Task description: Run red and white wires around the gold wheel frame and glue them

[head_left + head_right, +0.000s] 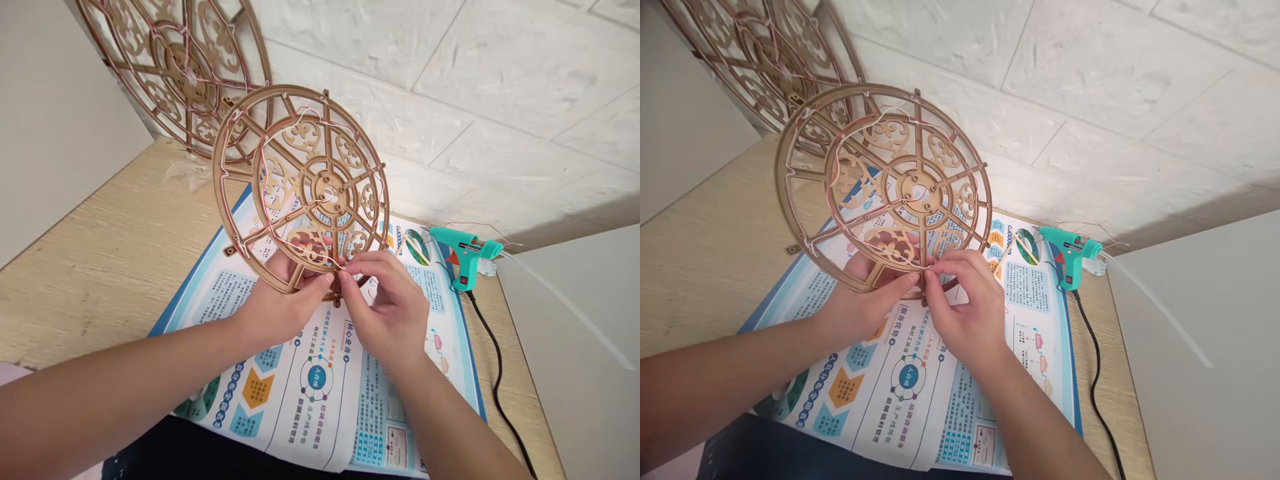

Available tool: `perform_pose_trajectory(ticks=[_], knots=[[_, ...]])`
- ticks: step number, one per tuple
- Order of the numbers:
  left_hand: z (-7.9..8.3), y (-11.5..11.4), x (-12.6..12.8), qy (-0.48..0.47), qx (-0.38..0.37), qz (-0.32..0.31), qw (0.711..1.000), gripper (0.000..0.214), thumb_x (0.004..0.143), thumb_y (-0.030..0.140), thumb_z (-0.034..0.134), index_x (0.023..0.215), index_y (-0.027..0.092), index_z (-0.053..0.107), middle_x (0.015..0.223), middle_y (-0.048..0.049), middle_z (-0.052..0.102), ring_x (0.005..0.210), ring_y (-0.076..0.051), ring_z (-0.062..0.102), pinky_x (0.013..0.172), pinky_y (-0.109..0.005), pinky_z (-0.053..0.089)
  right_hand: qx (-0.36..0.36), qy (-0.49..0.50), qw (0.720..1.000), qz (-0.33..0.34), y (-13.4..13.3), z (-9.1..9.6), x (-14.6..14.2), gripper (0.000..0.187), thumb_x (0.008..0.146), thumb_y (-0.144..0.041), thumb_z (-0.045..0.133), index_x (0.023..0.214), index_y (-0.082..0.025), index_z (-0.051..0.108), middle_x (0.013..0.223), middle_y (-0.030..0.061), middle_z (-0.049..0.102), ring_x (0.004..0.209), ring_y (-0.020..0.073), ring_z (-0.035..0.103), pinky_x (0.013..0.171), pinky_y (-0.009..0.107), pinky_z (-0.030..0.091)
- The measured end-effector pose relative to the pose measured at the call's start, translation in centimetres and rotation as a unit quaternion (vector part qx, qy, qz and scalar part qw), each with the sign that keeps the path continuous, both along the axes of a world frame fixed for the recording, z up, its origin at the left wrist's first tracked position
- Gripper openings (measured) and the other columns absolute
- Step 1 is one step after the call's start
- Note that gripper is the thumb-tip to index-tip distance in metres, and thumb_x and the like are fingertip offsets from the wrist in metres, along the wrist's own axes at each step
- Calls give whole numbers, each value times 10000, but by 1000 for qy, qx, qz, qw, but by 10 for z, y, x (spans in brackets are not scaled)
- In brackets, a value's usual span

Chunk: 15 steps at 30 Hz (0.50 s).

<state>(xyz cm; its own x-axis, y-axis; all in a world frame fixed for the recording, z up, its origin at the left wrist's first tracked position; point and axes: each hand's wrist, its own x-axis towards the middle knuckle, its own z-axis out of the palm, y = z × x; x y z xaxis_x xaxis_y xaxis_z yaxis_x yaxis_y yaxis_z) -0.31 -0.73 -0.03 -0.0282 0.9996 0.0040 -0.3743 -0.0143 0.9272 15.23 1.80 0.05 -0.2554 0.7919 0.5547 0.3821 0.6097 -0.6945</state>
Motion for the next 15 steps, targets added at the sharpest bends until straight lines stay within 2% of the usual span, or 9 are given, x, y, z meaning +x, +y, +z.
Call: perform_pose_trajectory(ticks=[6,11,15], knots=[[1,0,-2,32,6,16,999,216,841,150,729,1033,236,679,994,-18,794,1044,-241,763,985,-385,607,-6,-4,1000,0,0,1,1,143,936,-129,682,941,-271,701,955,43,704,924,218,687,776,415,576],[2,0,-1,1,-20,21,1000,308,800,135,772,1067,253,673,938,0,792,1027,-257,771,958,-398,617,-6,-11,1000,-4,1,1,3,137,934,-125,687,929,-260,706,957,43,706,920,205,687,794,407,572],[1,2,-1,2,-22,14,1000,263,810,149,750,1040,242,661,961,-7,793,1028,-254,769,973,-398,611,-33,2,999,20,3,-1,7,139,936,-122,697,944,-259,722,971,42,720,930,202,690,817,410,573]])
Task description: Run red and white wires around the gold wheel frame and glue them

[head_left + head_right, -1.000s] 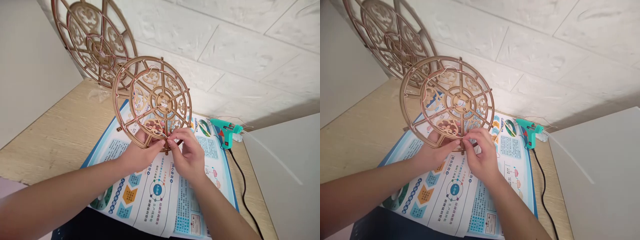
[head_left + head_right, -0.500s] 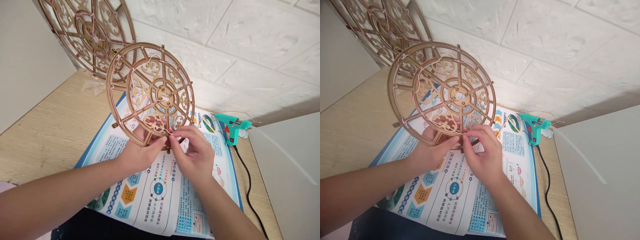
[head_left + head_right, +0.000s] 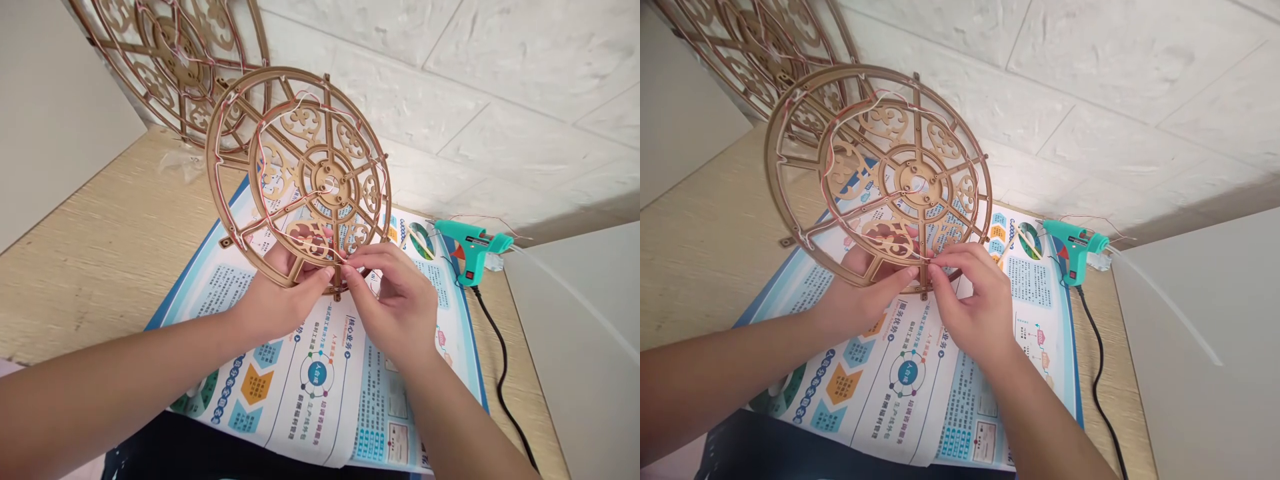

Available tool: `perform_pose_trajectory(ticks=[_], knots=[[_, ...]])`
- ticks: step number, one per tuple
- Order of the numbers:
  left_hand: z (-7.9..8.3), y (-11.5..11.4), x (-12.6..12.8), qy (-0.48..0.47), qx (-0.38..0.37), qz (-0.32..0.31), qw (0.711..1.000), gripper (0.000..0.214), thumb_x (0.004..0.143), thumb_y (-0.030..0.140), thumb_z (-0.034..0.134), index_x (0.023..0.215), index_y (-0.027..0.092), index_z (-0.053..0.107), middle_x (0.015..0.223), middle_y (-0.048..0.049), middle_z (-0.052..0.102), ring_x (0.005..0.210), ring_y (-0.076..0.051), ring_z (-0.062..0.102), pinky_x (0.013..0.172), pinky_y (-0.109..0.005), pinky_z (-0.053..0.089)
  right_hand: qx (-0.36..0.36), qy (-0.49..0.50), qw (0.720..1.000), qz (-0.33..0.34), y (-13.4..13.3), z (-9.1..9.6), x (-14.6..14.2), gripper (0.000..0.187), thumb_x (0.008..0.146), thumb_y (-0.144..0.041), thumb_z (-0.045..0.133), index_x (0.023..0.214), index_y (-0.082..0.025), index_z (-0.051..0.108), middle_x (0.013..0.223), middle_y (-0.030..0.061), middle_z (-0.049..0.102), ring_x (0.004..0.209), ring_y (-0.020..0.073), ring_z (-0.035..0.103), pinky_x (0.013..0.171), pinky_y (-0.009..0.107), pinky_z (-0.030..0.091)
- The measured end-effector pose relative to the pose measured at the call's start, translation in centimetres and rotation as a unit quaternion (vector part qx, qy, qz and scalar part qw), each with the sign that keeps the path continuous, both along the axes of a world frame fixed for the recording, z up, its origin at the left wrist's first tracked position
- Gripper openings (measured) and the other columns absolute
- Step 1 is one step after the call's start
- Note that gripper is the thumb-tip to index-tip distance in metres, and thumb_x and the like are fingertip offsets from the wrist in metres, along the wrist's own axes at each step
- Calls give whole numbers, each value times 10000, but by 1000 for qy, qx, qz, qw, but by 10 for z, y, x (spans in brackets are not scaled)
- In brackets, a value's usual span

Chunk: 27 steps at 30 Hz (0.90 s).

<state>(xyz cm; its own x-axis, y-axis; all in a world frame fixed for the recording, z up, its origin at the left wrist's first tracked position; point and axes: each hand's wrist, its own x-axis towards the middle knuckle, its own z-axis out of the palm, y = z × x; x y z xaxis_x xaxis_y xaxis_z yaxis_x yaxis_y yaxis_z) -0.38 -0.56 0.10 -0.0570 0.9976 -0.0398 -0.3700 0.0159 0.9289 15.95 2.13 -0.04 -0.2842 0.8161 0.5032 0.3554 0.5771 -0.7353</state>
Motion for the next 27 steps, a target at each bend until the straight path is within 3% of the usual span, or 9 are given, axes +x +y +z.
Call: perform_pose_trajectory(ticks=[10,16,27], knots=[[-1,0,1,0,-13,8,1000,312,769,126,798,1038,229,676,1067,-40,781,1106,-284,737,1040,-428,564,-11,22,1000,-5,-1,-1,-2,109,957,-166,689,962,-271,718,941,38,732,889,210,686,748,409,576],[-6,0,2,1,-3,8,1000,294,773,136,779,1029,240,681,934,-6,730,1037,-261,725,1004,-412,570,-3,10,1000,-17,-2,0,-4,125,950,-144,678,925,-262,712,911,33,725,868,197,680,714,384,574],[-2,0,1,27,-2,5,1000,329,775,131,755,1046,292,660,914,12,737,962,-255,727,932,-391,584,-22,0,1000,2,1,2,-1,149,936,-106,679,905,-250,706,911,20,704,859,175,651,711,357,542]])
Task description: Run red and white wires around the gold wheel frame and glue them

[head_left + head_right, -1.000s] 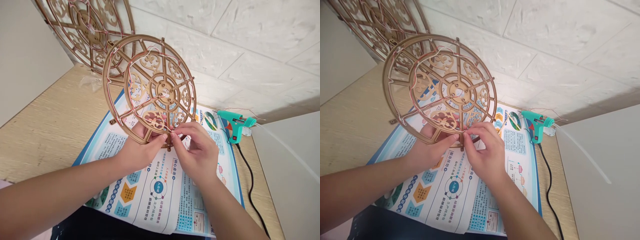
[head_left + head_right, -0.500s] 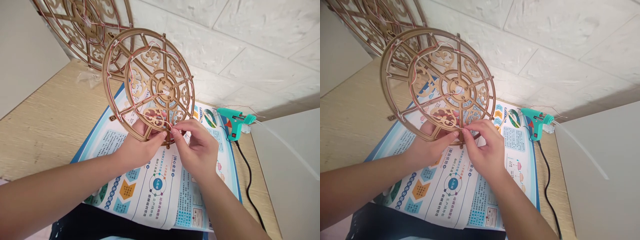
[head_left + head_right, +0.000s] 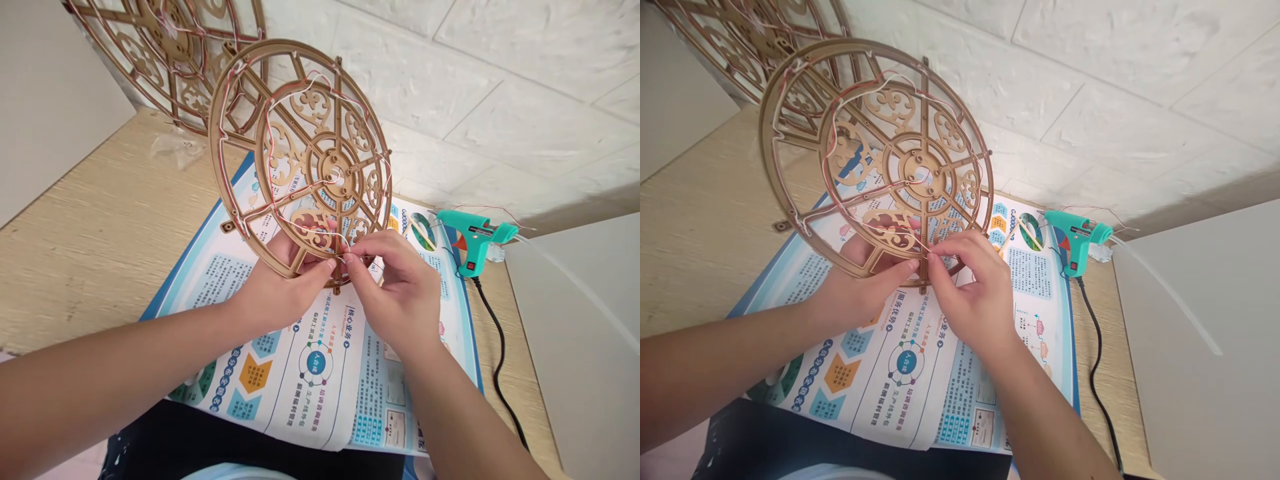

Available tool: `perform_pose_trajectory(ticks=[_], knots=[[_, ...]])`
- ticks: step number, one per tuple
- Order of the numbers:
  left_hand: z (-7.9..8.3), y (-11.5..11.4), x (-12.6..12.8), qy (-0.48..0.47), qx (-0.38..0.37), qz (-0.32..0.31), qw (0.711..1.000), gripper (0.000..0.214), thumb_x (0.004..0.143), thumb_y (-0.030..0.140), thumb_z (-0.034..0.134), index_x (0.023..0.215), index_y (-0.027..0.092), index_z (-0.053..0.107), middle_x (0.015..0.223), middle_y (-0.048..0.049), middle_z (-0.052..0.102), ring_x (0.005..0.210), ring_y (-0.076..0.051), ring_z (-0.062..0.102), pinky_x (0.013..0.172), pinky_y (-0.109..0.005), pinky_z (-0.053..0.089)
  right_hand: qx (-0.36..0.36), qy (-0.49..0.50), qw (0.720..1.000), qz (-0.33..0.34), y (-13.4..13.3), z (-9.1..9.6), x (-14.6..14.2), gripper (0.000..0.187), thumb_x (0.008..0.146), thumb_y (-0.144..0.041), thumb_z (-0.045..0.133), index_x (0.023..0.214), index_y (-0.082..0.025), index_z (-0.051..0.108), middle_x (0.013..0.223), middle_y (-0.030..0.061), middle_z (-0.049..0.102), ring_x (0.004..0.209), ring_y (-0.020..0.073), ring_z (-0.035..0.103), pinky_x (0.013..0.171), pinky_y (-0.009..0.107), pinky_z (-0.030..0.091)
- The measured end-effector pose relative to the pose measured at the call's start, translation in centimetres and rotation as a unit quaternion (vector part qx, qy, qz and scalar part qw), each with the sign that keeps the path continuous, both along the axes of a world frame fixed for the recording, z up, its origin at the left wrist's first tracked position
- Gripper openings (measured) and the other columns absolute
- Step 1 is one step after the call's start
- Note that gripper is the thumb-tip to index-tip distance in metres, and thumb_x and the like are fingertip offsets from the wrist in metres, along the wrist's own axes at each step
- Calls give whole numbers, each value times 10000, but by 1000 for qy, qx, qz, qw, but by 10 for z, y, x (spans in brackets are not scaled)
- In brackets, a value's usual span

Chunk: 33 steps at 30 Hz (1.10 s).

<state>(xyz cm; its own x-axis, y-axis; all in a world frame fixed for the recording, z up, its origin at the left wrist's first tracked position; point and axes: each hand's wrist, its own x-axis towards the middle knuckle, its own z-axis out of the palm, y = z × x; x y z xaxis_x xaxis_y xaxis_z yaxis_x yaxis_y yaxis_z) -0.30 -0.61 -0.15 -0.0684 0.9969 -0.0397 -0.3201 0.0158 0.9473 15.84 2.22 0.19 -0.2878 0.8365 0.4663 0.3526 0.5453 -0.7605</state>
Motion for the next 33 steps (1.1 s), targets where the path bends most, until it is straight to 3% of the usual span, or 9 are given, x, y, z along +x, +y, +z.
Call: perform_pose_trajectory(ticks=[13,18,26,33], knots=[[1,0,-4,76,33,-3,997,236,841,161,684,1037,285,640,958,-23,776,965,-262,758,916,-410,622,8,-30,999,40,7,3,6,136,946,-85,680,907,-212,712,883,4,695,845,133,644,729,296,521],[1,1,-3,60,32,-11,998,228,832,166,698,1022,287,660,909,-30,776,903,-279,759,892,-428,628,18,-30,999,38,7,2,10,119,935,-93,708,930,-206,744,906,10,719,872,133,673,762,290,540],[-1,1,-3,66,30,19,997,239,806,148,713,1004,279,682,986,-40,803,1018,-296,765,909,-427,632,10,3,998,57,4,2,12,164,902,-87,734,1015,-205,741,969,41,739,925,163,682,809,337,561],[3,3,-2,29,19,-20,999,277,805,111,661,1032,266,623,914,-36,792,938,-292,786,869,-437,644,47,-28,998,40,4,1,11,111,907,-93,748,963,-188,760,929,54,754,873,156,691,769,328,558]])
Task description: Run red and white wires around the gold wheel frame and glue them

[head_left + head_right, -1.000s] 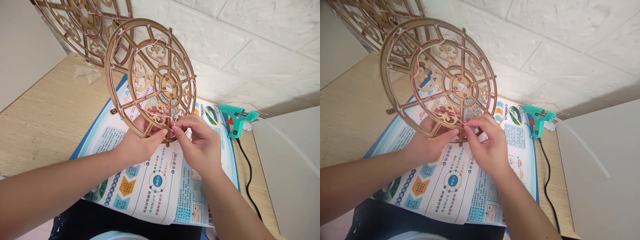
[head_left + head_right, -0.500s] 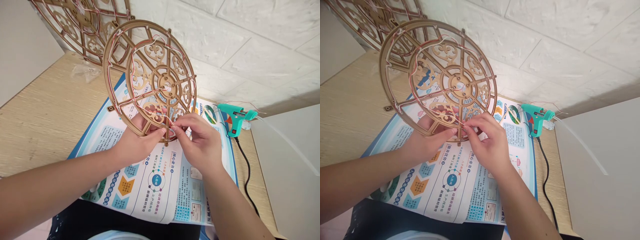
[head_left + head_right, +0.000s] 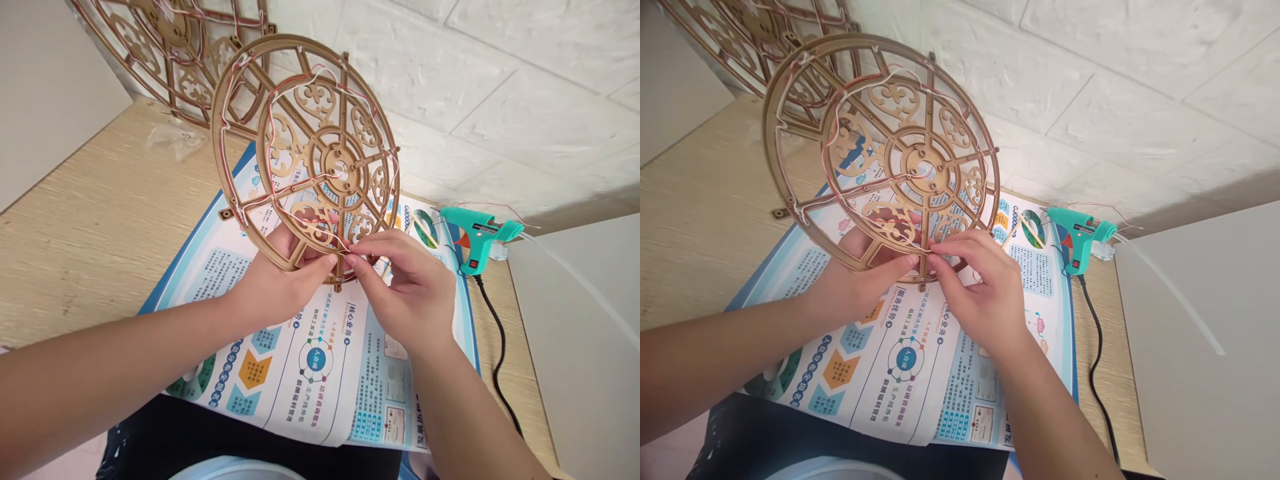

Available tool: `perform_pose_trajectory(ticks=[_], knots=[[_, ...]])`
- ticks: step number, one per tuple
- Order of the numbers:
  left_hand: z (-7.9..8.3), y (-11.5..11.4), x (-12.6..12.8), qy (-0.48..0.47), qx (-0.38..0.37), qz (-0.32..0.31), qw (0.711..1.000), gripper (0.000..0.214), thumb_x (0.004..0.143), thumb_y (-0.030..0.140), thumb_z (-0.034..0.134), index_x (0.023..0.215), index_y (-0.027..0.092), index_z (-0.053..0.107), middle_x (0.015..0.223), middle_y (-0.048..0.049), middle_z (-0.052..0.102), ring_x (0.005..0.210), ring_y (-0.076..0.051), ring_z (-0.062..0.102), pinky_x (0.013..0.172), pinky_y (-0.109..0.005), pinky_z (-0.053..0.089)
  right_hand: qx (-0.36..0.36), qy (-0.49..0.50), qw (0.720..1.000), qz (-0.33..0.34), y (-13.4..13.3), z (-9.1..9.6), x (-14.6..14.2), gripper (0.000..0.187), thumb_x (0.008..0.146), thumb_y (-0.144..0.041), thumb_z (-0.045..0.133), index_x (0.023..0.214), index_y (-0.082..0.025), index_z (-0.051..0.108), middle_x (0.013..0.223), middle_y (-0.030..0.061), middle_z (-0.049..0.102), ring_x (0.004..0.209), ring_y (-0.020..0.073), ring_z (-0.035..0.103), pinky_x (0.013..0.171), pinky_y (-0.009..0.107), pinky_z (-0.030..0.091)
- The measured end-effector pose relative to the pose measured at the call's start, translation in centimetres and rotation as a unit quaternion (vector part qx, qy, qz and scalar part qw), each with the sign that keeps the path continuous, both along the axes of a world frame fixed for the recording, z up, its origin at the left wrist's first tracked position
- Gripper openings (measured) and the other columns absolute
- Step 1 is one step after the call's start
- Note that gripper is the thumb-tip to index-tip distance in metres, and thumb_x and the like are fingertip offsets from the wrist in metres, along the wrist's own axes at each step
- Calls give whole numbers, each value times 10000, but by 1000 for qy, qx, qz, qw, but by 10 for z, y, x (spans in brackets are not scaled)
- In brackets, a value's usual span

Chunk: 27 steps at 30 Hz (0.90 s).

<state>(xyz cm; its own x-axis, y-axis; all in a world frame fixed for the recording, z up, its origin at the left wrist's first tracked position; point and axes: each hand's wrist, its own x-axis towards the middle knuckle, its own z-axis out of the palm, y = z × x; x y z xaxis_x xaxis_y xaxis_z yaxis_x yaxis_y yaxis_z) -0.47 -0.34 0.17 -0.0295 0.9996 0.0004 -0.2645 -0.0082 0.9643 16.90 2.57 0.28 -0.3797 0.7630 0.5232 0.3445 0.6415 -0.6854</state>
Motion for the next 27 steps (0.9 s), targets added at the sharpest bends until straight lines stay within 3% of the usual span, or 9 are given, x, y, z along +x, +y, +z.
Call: perform_pose_trajectory(ticks=[8,15,22,27], knots=[[0,-2,-2,43,9,3,999,216,834,123,667,988,274,657,860,-24,782,880,-271,778,833,-415,632,-10,13,1000,-11,0,1,2,162,886,-65,778,935,-218,799,930,29,770,887,146,710,766,309,569],[2,-1,-3,70,5,-6,997,240,842,121,649,1027,274,640,892,-11,787,925,-248,783,907,-401,624,-17,8,1000,-8,1,1,2,172,890,-59,764,932,-224,790,931,13,767,881,138,703,755,295,567],[4,-1,0,-36,-63,-1,997,289,755,122,746,994,263,665,907,-41,795,1009,-315,780,889,-429,638,-3,-13,1000,-7,3,0,4,198,897,-61,747,949,-248,789,943,10,768,888,156,710,795,333,592],[7,-1,0,-53,-59,1,997,313,720,108,758,962,277,652,869,-31,785,942,-339,785,875,-477,647,28,-35,999,-8,4,1,3,183,918,-100,725,951,-267,791,921,17,772,859,177,720,742,353,609]])
